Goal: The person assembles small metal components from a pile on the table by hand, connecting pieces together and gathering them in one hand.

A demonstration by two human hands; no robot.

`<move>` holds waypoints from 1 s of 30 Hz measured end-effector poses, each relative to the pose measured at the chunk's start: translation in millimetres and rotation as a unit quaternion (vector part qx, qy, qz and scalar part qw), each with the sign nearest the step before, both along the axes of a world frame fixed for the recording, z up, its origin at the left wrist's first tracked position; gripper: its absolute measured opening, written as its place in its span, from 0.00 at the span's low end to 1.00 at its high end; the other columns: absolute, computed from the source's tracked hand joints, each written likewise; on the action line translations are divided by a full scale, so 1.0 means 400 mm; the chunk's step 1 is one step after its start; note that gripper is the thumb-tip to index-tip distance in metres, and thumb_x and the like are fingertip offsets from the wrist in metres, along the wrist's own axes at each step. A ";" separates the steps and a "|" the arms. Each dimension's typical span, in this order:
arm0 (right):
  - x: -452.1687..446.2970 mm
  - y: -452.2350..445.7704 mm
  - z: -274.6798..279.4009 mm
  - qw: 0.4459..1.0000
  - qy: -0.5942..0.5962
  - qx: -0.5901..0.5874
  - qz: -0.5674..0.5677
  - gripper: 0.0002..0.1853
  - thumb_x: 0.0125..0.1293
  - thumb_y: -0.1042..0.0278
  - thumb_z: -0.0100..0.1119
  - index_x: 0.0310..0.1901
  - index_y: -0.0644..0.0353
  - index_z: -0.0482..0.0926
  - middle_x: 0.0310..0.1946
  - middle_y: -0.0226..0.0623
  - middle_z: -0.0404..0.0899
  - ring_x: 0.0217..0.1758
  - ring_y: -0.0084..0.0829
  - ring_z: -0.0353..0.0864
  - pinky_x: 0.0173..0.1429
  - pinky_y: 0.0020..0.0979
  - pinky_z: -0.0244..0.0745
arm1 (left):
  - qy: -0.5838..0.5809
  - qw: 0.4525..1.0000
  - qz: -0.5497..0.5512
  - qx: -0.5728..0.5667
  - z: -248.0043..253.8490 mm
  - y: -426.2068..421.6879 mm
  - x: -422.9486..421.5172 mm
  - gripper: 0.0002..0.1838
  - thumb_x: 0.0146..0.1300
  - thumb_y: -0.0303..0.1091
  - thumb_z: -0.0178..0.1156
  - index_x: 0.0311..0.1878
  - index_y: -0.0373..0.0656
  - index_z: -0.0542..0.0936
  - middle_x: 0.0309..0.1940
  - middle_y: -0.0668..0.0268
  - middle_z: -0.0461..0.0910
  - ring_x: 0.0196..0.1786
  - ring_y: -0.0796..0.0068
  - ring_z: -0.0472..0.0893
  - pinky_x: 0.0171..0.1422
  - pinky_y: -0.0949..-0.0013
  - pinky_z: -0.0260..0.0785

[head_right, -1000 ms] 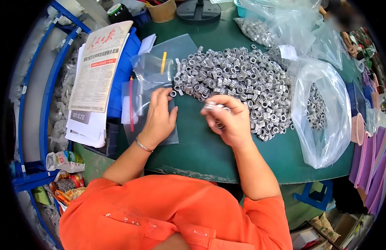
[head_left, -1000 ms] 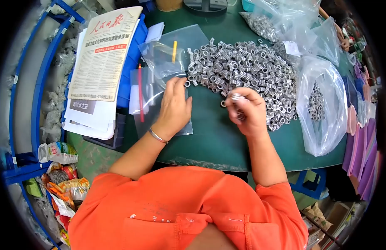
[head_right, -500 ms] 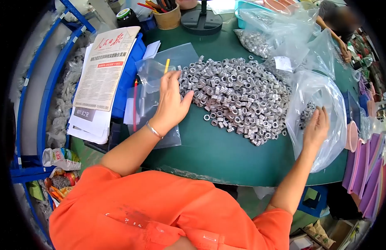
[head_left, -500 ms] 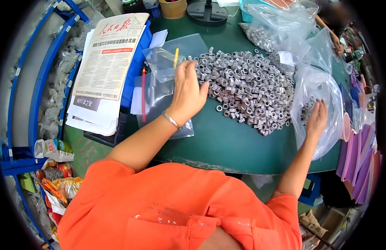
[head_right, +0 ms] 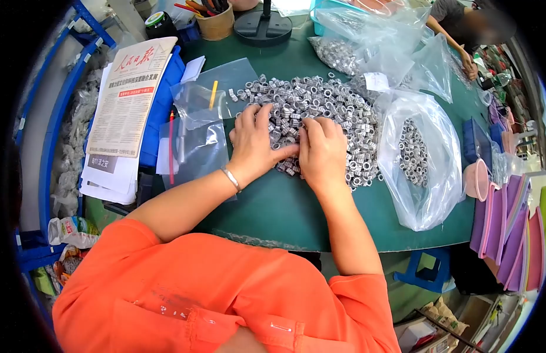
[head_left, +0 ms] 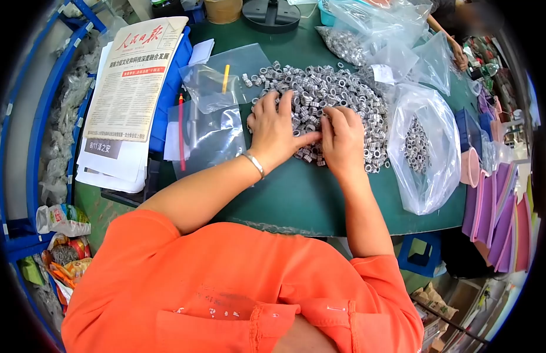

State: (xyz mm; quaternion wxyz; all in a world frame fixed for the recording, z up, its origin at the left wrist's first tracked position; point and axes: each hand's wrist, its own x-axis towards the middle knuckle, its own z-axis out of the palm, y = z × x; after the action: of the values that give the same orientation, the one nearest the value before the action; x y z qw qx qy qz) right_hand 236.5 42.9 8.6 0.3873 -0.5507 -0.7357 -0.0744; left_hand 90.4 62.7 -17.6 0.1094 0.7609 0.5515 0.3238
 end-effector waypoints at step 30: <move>-0.050 -0.211 -0.044 0.830 0.536 -0.132 0.076 0.12 0.51 0.87 0.60 0.39 0.68 0.77 0.38 0.36 0.74 0.37 0.21 0.73 0.40 0.19 0.70 | -0.306 0.938 -0.132 -0.095 -0.008 -0.002 -0.090 0.10 0.52 0.27 0.64 0.35 0.40 0.73 0.33 0.66 0.75 0.32 0.76 0.76 0.33 0.75 0.68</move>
State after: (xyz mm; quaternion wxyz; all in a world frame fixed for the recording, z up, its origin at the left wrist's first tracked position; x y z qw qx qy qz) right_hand 216.4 -41.3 -8.8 0.6491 -0.4924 -0.4549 0.3594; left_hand 54.6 61.8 -20.6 0.3862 0.6771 0.4140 0.4701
